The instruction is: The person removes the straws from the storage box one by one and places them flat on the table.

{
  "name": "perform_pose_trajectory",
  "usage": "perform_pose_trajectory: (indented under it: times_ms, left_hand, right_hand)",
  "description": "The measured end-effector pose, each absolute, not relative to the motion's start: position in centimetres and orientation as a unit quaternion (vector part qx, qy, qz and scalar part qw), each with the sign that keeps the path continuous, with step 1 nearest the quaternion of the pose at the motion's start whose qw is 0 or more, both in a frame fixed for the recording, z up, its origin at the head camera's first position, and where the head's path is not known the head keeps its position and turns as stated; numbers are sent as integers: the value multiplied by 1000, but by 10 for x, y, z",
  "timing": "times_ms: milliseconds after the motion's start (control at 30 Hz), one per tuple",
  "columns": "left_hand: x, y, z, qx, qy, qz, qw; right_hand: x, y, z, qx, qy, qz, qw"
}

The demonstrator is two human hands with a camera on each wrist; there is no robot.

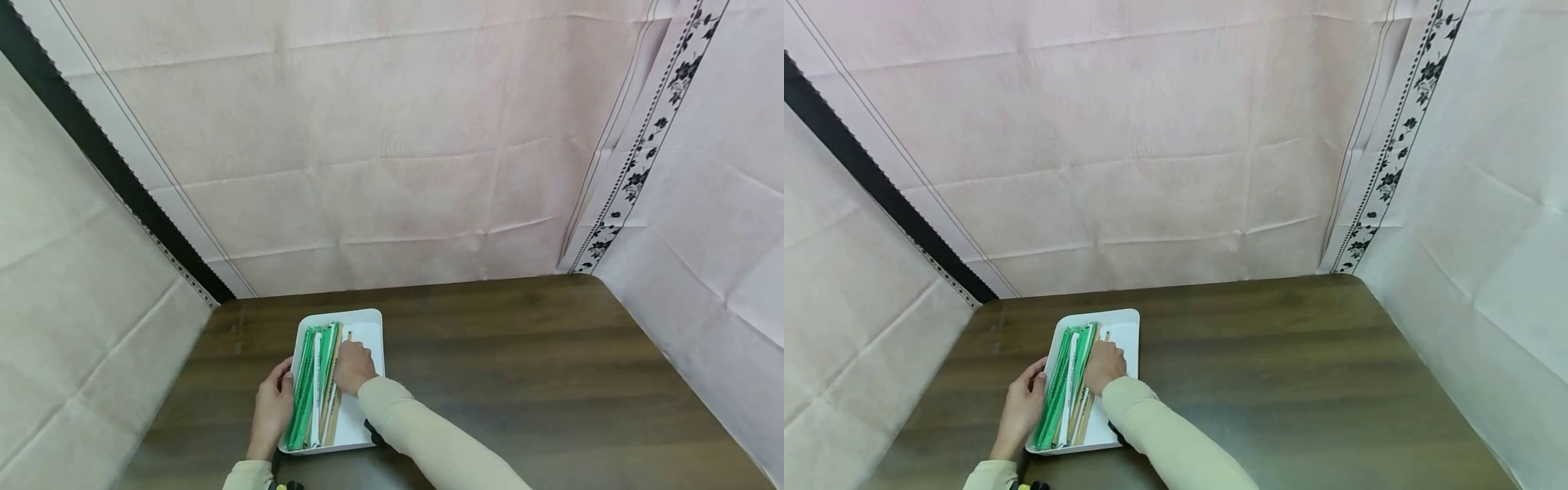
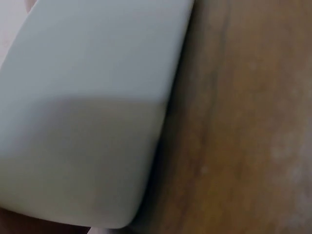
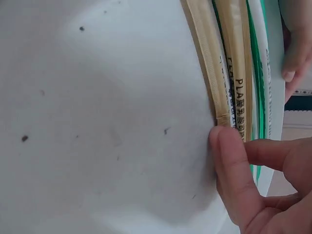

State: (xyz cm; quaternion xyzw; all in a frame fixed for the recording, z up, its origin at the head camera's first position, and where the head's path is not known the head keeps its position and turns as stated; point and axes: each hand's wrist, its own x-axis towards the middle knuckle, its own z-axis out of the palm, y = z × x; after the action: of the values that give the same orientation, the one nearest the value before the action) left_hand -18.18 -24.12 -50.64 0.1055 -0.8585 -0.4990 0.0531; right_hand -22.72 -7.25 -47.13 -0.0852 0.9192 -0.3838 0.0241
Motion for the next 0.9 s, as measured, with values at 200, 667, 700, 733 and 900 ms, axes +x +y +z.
perform_pose_trajectory:
  times_ms: [200,667,700,733,900]
  left_hand:
    - [-178,-246,-514,110,-865,-487,50]
    - [-183,-243,-516,92,-866,-489,55]
    - [-183,-243,-515,93,-865,-490,54]
    - [-183,-244,-515,93,-865,-491,53]
    - [-182,-246,-514,97,-863,-493,47]
  right_hand:
    - [-221,-77,-478,-77,931,-357,16]
    - [-219,-18,-457,39,738,-656,156]
    - [-218,-11,-455,39,724,-669,161]
    - [-218,-4,-454,41,713,-680,164]
    - [-215,46,-454,41,667,-725,167]
